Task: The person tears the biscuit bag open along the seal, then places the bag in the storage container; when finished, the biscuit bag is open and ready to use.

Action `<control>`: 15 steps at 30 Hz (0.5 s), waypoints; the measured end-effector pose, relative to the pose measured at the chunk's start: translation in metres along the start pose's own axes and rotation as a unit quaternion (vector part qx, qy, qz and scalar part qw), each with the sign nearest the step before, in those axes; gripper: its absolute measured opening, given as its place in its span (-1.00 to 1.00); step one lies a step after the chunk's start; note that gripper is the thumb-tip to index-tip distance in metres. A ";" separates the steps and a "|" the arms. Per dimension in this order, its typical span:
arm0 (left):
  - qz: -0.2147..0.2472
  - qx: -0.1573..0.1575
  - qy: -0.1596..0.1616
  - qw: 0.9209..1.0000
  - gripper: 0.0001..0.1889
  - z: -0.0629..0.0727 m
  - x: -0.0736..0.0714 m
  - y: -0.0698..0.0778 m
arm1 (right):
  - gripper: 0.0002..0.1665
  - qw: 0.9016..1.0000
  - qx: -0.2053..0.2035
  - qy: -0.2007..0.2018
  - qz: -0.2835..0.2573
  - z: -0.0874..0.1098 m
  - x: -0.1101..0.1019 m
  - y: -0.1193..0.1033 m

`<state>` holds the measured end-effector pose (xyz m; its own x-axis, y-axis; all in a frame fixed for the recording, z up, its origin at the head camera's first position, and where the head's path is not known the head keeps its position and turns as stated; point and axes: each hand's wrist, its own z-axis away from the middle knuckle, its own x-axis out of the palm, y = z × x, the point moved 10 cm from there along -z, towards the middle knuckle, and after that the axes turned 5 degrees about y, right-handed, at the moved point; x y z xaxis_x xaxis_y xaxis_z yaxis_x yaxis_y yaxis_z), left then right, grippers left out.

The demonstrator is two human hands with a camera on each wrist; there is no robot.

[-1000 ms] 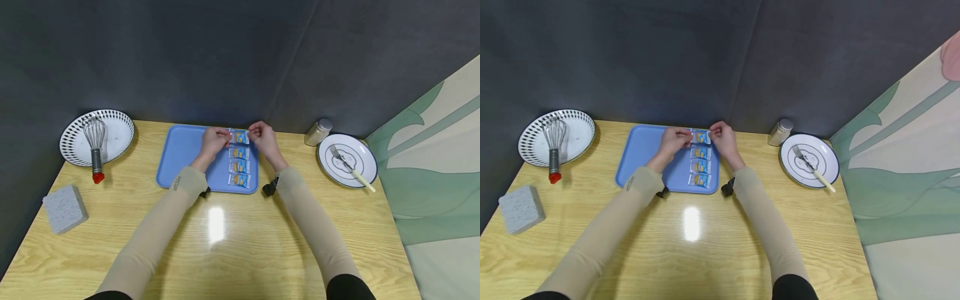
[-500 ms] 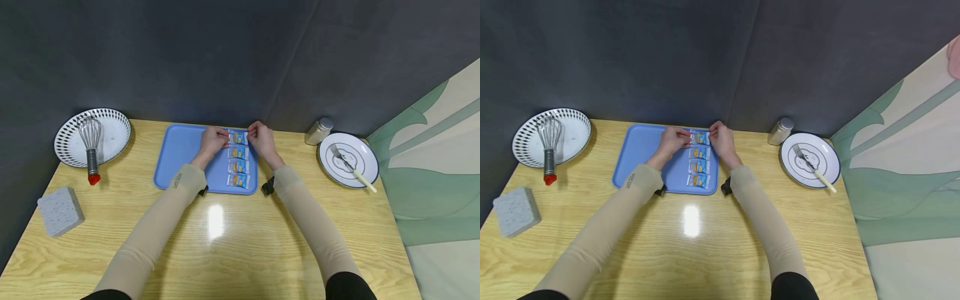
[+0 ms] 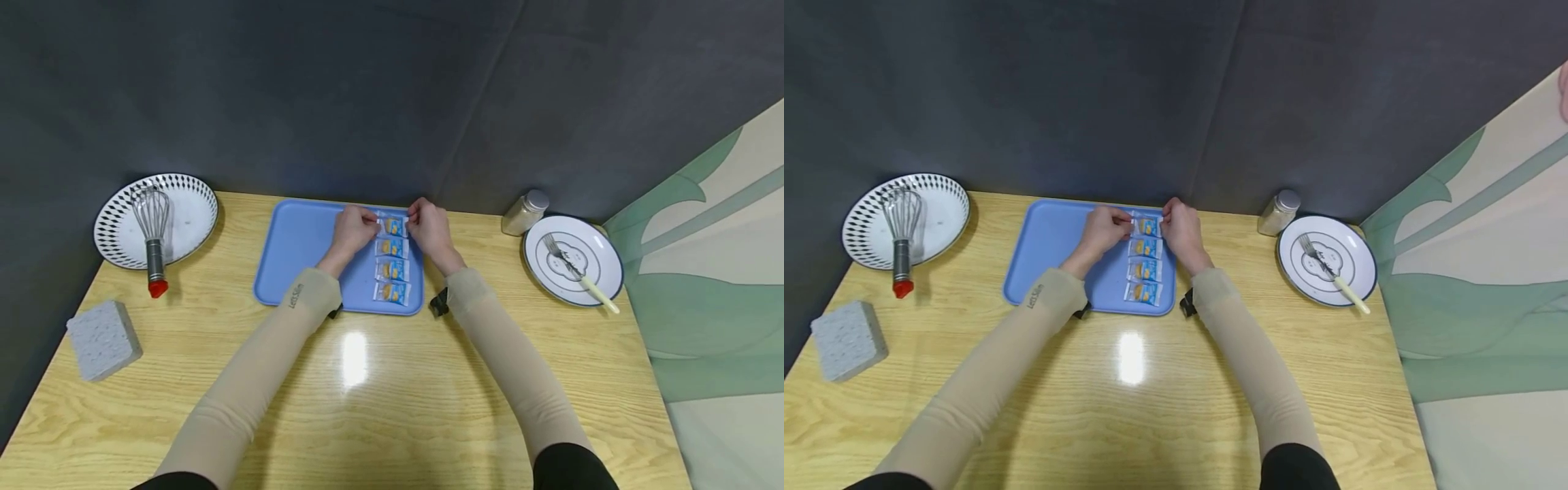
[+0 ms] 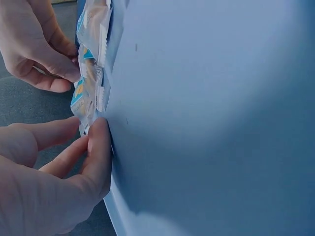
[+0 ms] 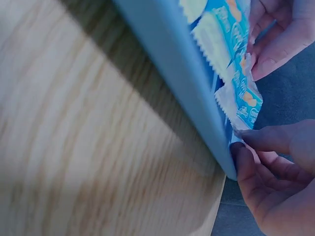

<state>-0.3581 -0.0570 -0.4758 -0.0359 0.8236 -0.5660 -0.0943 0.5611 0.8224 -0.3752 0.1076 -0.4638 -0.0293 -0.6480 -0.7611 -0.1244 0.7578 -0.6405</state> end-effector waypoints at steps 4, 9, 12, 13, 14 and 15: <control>0.013 -0.016 -0.001 1.000 -0.78 0.001 0.000 -0.003 | -0.89 1.000 -0.001 -0.009 0.010 0.000 0.003 -0.001; 0.017 -0.016 -0.006 1.000 -0.74 0.002 0.001 -0.004 | -0.89 1.000 -0.001 0.000 0.005 0.001 0.002 0.001; 0.028 -0.009 -0.011 1.000 -0.73 0.004 0.001 -0.004 | -0.88 1.000 -0.021 0.013 0.003 0.002 -0.001 -0.001; 0.032 -0.006 -0.015 0.999 -0.72 0.004 0.001 -0.005 | -0.86 0.999 -0.029 0.019 0.002 0.003 -0.003 -0.001; 0.029 0.004 -0.016 0.999 -0.71 0.005 0.000 -0.004 | -0.82 0.999 -0.036 0.025 0.000 0.004 -0.005 -0.001; 0.024 0.015 -0.016 0.999 -0.70 0.006 -0.002 -0.004 | -0.79 0.999 -0.042 0.031 -0.003 0.006 -0.009 -0.002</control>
<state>-0.3515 -0.0605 -0.4774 -0.0071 0.8512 -0.5247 -0.0628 0.5233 0.8498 -0.3691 0.1124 -0.4567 -0.0904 -0.6573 -0.7482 -0.2077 0.7472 -0.6313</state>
